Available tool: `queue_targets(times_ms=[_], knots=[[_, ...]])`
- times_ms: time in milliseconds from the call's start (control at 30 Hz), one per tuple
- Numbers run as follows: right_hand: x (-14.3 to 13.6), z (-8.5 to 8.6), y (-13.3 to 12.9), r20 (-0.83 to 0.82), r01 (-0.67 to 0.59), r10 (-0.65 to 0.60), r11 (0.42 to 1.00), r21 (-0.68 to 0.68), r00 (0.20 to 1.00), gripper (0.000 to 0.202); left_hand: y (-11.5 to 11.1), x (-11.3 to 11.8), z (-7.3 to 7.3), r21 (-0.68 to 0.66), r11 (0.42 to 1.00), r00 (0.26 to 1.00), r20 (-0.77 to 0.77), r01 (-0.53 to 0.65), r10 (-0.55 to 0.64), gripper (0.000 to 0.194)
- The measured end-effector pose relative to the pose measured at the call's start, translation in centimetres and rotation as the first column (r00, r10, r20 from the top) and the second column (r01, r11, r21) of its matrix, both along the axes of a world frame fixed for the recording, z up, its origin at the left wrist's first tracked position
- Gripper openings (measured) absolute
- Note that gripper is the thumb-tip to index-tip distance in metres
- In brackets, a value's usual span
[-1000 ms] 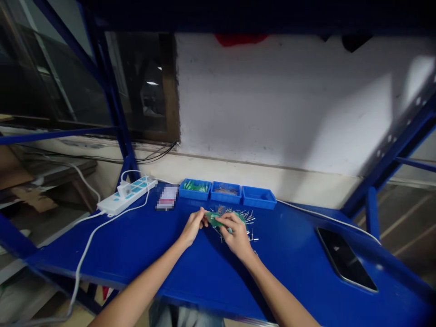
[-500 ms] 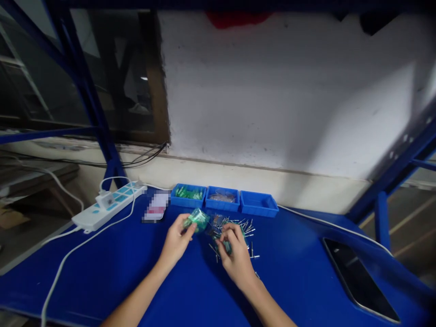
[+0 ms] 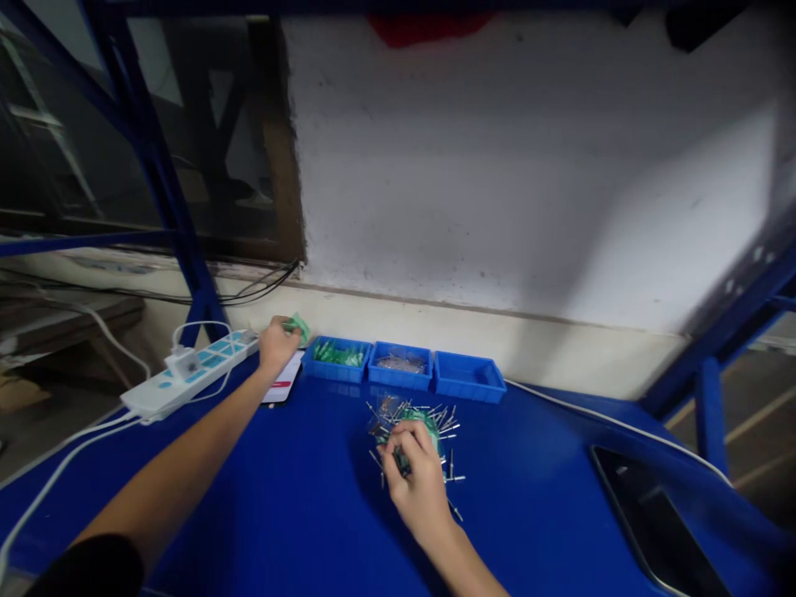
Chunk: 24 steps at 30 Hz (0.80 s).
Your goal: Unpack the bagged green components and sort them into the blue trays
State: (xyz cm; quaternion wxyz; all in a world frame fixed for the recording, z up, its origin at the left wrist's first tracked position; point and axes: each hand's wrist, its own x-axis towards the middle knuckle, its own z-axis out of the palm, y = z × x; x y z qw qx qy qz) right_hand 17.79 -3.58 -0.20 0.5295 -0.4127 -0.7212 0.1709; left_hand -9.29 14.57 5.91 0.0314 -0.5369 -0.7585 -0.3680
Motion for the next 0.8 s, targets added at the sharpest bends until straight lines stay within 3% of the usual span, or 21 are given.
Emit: queue_targets(times_ms=[200,467,800], knots=[[2.0,0.0,1.6,-0.044,0.176,-0.177,0.984,-0.027,0.983,0.014,1.3,1.5,-0.5,-0.165,0.983,0.979,-0.169,0.084,-0.112,0.035],[2.2,0.2,1.7,-0.047,0.196,-0.198,0.980,-0.043,0.979,0.014,0.5,4.4,-1.5,-0.336,0.933,0.871,-0.411,0.130,-0.269,0.030],[3.9,0.3,2.5,-0.052,0.298,-0.302,0.952,-0.076,0.952,0.012,0.0,4.1,-2.1,-0.407,0.906,0.837,-0.449,0.119,-0.311,0.027]])
